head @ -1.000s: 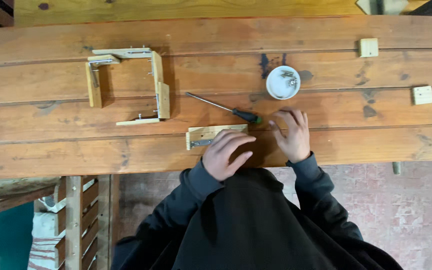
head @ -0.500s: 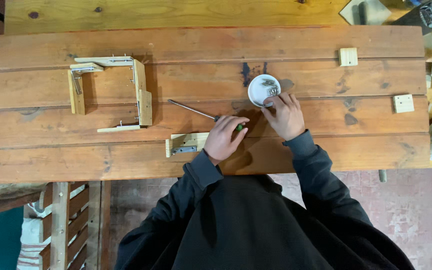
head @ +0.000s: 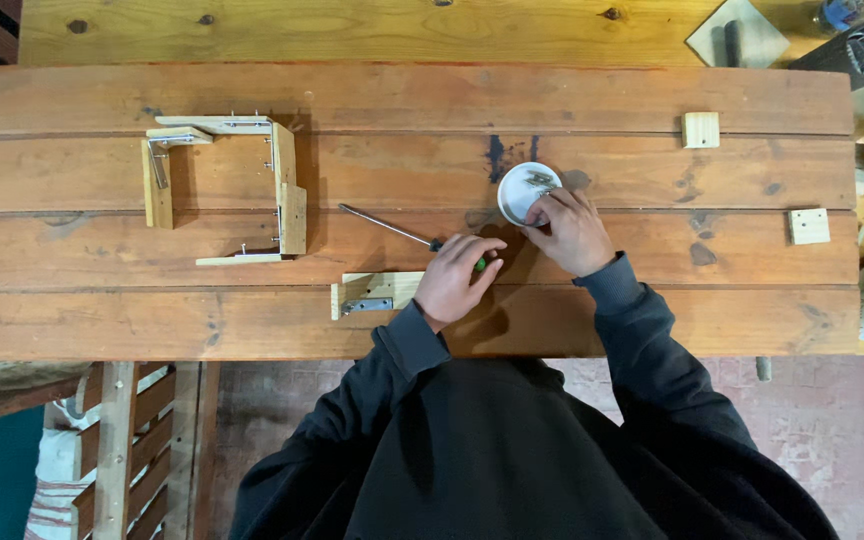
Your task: The person assembles a small wooden frame by attaching metal brackets to wooden pieces using a screwdriver. They align the brackets, insert screws, and tighten them to secure the components together.
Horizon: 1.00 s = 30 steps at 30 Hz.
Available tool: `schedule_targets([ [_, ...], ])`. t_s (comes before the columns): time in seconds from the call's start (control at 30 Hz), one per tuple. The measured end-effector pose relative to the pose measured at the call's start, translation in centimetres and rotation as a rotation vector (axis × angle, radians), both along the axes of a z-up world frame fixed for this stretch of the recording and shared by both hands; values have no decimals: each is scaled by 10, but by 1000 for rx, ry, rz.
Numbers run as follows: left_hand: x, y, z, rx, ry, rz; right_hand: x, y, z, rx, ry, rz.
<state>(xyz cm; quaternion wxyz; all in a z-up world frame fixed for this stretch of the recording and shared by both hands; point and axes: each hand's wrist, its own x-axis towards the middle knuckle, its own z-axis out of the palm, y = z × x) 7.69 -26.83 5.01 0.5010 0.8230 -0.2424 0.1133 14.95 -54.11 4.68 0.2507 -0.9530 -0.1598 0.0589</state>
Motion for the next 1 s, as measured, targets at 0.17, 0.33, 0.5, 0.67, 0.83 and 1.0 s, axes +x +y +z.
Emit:
schedule_targets([
  [0.17, -2, 3, 9, 4, 16, -13, 0, -5, -6, -77, -28, 3],
  [0.33, -3, 6, 8, 3, 17, 9, 9, -7, 2, -139, -168, 38],
  [0.5, 2, 11, 16, 11, 23, -26, 22, 0, 20, -276, -233, 199],
  [0.67, -6, 15, 9, 1, 43, 20, 32, -6, 27, -220, -191, 310],
  [0.83, -8, 19, 8, 13, 65, 34, 40, -6, 31, -255, -192, 370],
  [1.0, -9, 22, 3, 11, 64, 36, 38, -2, 17, -357, -346, 382],
])
